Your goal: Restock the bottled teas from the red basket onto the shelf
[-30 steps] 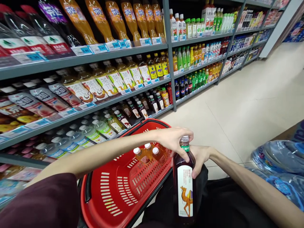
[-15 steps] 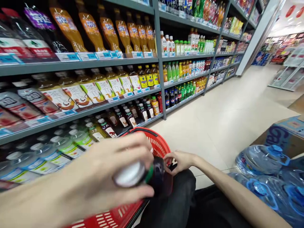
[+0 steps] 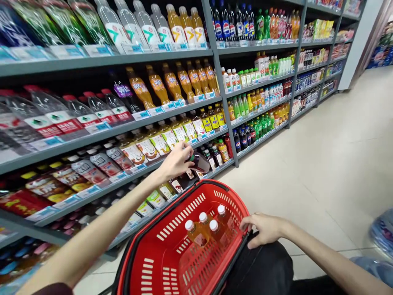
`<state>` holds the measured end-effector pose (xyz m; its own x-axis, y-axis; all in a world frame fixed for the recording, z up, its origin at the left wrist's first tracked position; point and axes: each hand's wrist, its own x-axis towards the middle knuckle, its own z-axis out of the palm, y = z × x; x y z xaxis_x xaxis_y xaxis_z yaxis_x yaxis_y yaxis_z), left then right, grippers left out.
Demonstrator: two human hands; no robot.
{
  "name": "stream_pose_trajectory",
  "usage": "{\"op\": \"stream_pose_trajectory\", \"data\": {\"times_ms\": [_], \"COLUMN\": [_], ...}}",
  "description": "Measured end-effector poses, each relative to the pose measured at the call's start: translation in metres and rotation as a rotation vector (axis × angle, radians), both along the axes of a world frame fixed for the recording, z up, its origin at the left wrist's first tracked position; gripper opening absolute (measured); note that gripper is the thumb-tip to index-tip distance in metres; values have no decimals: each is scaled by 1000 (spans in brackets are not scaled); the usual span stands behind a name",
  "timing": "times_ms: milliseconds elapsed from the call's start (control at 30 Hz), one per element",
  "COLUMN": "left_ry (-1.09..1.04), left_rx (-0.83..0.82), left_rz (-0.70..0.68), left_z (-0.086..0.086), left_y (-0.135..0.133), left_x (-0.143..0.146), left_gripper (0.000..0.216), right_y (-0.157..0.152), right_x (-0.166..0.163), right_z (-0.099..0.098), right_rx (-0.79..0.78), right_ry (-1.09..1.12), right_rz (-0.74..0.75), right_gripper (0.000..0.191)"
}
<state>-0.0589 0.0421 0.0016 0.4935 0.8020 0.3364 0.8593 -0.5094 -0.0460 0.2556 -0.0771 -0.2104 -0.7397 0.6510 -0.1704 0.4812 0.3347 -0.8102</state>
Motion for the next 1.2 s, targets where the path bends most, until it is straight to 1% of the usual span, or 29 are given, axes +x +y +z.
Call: {"op": "stream_pose_trajectory", "data": {"times_ms": [100, 167, 333, 400, 567, 733, 833, 900, 967, 1100, 1200], "left_ry": [71, 134, 239, 265, 332, 364, 378, 381, 375, 358, 351], "left_rx": [7, -10, -33, -51, -102, -137, -161, -172, -174, -163, -151], "left_rz": [102, 160, 271, 301, 325, 342, 361, 374, 390, 424, 445], "left_z": [-16, -30, -72, -90, -129, -161, -179, -192, -204, -229, -249], "left_y": [23, 34, 54, 61, 80, 110, 133, 148, 162, 180, 191], "left_x": [-21, -36, -69, -77, -89, -95, -99, -103, -107, -118, -123], "left_gripper": [17, 15, 13, 12, 8, 18, 21, 21, 23, 27, 29], "right_y": [-2, -3, -8, -10, -10, -8, -7, -7, -6, -2, 4], "right_x": [2, 3, 3, 3, 5, 3, 1, 0, 0, 2, 1], "right_z": [0, 1, 1, 0, -4, 4, 10, 10, 7, -6, -16], "right_rx": [-12, 14, 96, 101, 14, -52, -61, -56, -38, -8, 0], "right_ry": [8, 2, 21, 50, 107, 108, 158, 193, 222, 263, 298], "right_rz": [-21, -27, -39, -49, -79, -68, -57, -54, -64, -72, -33], "right_gripper": [56, 52, 31, 32, 31, 26, 31, 36, 37, 31, 31]}}
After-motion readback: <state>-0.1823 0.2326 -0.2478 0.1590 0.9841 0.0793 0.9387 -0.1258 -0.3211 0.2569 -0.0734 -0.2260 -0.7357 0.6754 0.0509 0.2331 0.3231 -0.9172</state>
